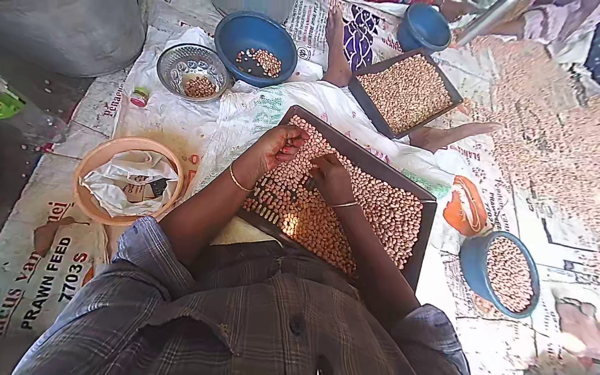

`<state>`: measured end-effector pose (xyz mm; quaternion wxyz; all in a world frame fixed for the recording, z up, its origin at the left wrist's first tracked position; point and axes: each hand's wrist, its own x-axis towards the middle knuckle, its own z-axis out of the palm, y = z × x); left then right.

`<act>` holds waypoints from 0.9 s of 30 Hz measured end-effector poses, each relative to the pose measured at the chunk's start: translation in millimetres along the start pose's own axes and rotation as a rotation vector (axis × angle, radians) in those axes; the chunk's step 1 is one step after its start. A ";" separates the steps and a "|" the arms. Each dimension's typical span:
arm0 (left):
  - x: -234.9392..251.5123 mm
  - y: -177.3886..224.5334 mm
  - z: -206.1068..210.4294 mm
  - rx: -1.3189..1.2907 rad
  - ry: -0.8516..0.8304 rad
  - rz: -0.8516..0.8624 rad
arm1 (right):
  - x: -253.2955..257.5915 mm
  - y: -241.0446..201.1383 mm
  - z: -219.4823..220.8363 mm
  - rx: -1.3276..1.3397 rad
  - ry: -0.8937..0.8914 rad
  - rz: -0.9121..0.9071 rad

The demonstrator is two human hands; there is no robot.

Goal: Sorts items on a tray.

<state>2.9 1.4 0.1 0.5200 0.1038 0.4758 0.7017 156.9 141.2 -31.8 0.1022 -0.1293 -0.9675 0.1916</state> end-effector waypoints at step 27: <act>2.6 -9.2 6.4 0.112 -0.044 -0.046 | -9.1 52.7 -8.9 -0.125 0.128 0.053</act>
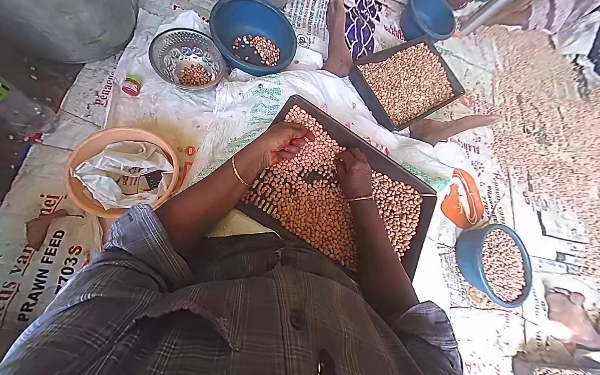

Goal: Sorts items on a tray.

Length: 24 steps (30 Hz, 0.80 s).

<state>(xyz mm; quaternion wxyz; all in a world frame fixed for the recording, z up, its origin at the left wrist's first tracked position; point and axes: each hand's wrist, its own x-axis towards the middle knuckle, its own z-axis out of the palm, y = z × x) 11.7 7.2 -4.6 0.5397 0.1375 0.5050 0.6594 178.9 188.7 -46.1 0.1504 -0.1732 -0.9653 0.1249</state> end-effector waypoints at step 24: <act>-3.0 -4.3 7.5 0.347 -0.017 -0.054 | -25.1 -43.3 -43.3 0.354 -0.161 0.095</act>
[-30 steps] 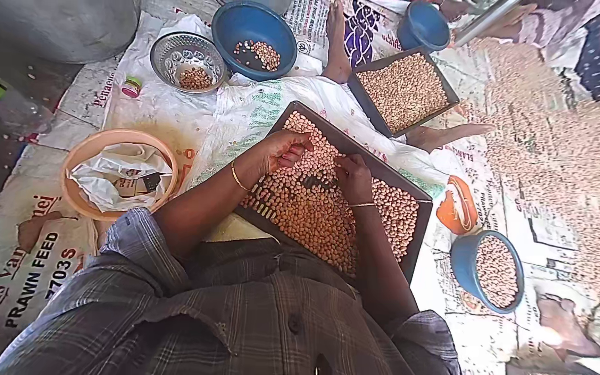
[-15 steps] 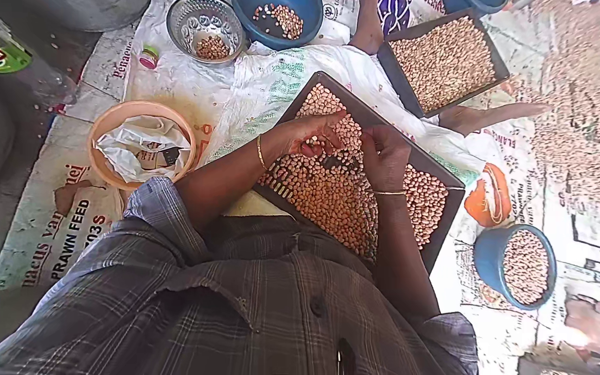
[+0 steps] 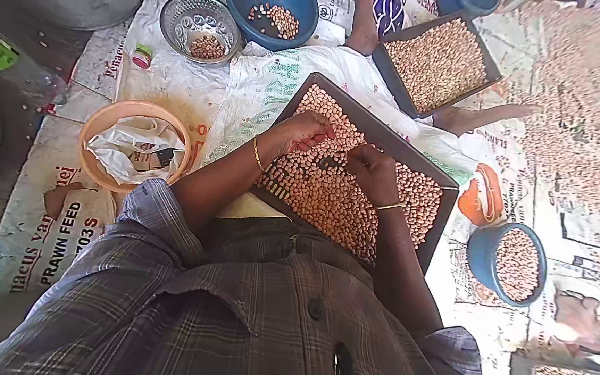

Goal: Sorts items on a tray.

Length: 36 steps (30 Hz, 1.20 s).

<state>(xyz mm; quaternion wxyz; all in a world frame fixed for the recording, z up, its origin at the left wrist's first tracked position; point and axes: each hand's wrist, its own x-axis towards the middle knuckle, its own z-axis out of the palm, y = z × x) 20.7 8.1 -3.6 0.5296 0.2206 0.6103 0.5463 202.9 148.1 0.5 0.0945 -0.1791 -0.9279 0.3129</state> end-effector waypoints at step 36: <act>-30.0 -32.1 33.3 1.205 -0.261 0.285 | -46.3 -4.6 5.7 0.852 -0.090 0.392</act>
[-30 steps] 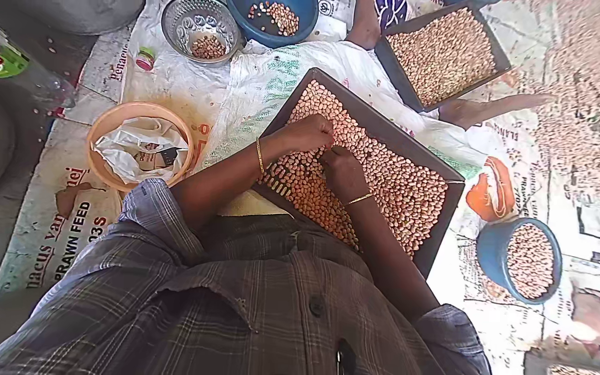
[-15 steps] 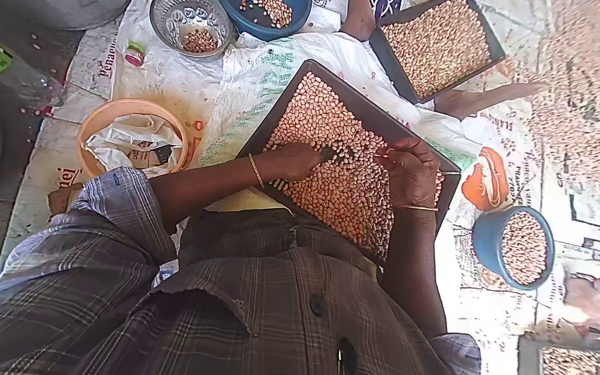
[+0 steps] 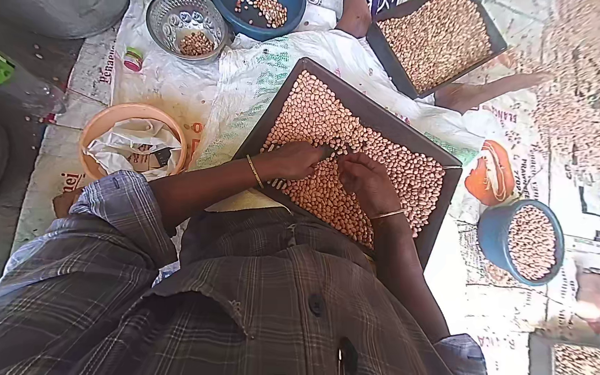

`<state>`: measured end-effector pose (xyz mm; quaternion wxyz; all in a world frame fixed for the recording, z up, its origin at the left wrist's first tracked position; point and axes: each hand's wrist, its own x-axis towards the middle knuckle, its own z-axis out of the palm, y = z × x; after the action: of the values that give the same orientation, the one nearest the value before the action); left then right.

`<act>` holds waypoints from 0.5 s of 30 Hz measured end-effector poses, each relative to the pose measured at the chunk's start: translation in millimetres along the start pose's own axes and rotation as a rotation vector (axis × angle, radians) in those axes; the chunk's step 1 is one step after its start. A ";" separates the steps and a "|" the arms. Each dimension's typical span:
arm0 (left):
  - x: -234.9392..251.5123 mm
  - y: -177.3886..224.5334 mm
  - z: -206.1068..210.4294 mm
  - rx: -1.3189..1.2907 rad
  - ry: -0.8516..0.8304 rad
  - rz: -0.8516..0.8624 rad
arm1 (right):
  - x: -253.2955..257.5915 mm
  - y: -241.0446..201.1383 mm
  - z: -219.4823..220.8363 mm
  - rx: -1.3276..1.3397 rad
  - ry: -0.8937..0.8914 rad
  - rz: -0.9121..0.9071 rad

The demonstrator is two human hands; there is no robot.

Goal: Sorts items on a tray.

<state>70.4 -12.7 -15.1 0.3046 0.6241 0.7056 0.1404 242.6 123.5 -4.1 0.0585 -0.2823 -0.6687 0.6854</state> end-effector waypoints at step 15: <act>9.8 -8.1 -5.6 -0.612 0.200 -0.141 | 4.8 -9.3 5.7 -0.547 0.089 -0.128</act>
<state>60.2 -3.7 -18.0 0.4160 0.4363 0.6988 0.3851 233.1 121.6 2.9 0.0527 -0.2745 -0.8421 0.4613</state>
